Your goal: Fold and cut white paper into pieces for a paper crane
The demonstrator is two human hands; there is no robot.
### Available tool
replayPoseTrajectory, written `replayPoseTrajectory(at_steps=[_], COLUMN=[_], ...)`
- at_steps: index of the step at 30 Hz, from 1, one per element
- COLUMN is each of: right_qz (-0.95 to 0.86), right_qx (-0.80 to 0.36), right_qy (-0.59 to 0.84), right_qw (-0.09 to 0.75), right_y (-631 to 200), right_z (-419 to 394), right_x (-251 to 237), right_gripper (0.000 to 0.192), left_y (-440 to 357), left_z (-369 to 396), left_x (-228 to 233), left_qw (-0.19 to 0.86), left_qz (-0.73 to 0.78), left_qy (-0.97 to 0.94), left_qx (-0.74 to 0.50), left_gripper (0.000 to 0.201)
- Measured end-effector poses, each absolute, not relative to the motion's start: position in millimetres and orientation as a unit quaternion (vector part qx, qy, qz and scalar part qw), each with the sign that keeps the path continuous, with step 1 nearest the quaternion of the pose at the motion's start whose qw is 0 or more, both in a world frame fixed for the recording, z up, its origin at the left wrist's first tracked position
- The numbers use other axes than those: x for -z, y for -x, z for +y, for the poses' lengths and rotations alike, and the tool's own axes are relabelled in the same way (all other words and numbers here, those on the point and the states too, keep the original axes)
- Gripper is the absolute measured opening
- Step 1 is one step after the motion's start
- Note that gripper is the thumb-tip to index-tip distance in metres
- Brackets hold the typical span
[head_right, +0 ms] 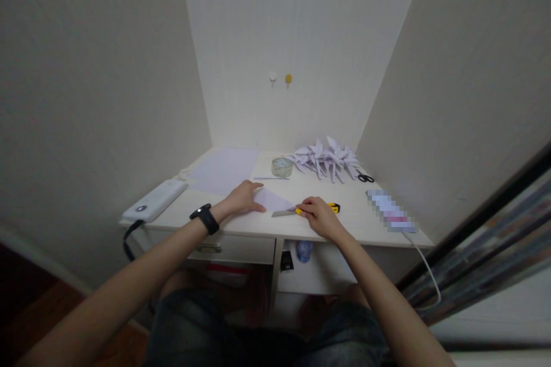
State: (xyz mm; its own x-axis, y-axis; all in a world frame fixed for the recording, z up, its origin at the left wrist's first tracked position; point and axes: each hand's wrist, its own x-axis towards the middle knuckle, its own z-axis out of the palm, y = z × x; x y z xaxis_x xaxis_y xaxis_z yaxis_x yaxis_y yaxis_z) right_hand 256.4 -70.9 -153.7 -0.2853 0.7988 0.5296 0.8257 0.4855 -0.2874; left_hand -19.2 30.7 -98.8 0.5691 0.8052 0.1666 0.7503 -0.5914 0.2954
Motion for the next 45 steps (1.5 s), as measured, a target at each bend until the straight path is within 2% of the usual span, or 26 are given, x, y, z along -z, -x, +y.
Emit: replayPoseTrajectory(at_steps=[5, 10, 14, 17, 19, 21, 25, 31, 33, 37, 40, 43, 45], right_qz=[-0.797, -0.788, -0.78, -0.772, -0.765, -0.76, -0.744, -0.721, -0.714, -0.677, -0.655, -0.651, -0.663], right_qx=[0.018, 0.008, 0.002, -0.006, -0.006, -0.002, 0.02, 0.06, 0.055, -0.098, -0.182, -0.197, -0.202], right_qy=[0.518, 0.531, 0.542, 0.554, 0.561, 0.569, 0.595, 0.634, 0.626, 0.605, 0.6, 0.596, 0.582], right_qw=[0.31, 0.312, 0.312, 0.313, 0.316, 0.315, 0.303, 0.275, 0.31, 0.407, 0.421, 0.427, 0.425], right_y=[-255.0, -254.0, -253.6, -256.5, -260.6, -266.3, -280.3, -282.1, -264.4, -207.8, -174.7, -164.7, -167.4], right_z=[-72.4, -72.5, -72.6, -72.7, -72.6, -72.8, -74.0, -72.0, -71.2, -71.2, -70.0, -68.5, -68.9], right_x=[151.3, 151.0, 149.8, 149.0, 149.2, 150.0, 151.1, 128.4, 111.2, 77.4, 65.1, 65.2, 68.3], right_gripper=[0.028, 0.029, 0.032, 0.033, 0.033, 0.031, 0.03, 0.032, 0.038, 0.05, 0.038, 0.016, 0.012], left_y=[14.8, 18.0, 20.5, 26.5, 34.1, 43.0, 54.8, 43.6, 34.4, 15.6, 7.9, 7.3, 8.9], left_z=[35.0, 34.3, 29.9, 29.6, 31.2, 32.9, 32.3, 17.6, 9.4, -9.1, -21.4, -27.6, -27.1], left_x=[91.3, 95.8, 99.2, 92.3, 84.9, 78.3, 72.1, 65.5, 63.9, 63.1, 63.0, 64.7, 67.2], left_qw=[0.151, 0.26, 0.387, 0.424, 0.401, 0.381, 0.35, 0.199, 0.168, 0.126, 0.103, 0.096, 0.111], left_qz=[0.431, 0.413, 0.43, 0.464, 0.477, 0.476, 0.483, 0.53, 0.522, 0.503, 0.484, 0.47, 0.455], left_qy=[-0.881, -0.848, -0.753, -0.678, -0.672, -0.677, -0.673, -0.725, -0.749, -0.776, -0.801, -0.816, -0.82], left_qx=[-0.127, -0.205, -0.313, -0.38, -0.4, -0.412, -0.436, -0.392, -0.372, -0.359, -0.338, -0.324, -0.33], left_gripper=[0.102, 0.097, 0.082, 0.059, 0.034, 0.02, 0.025, 0.031, 0.029, 0.027, 0.027, 0.029, 0.034])
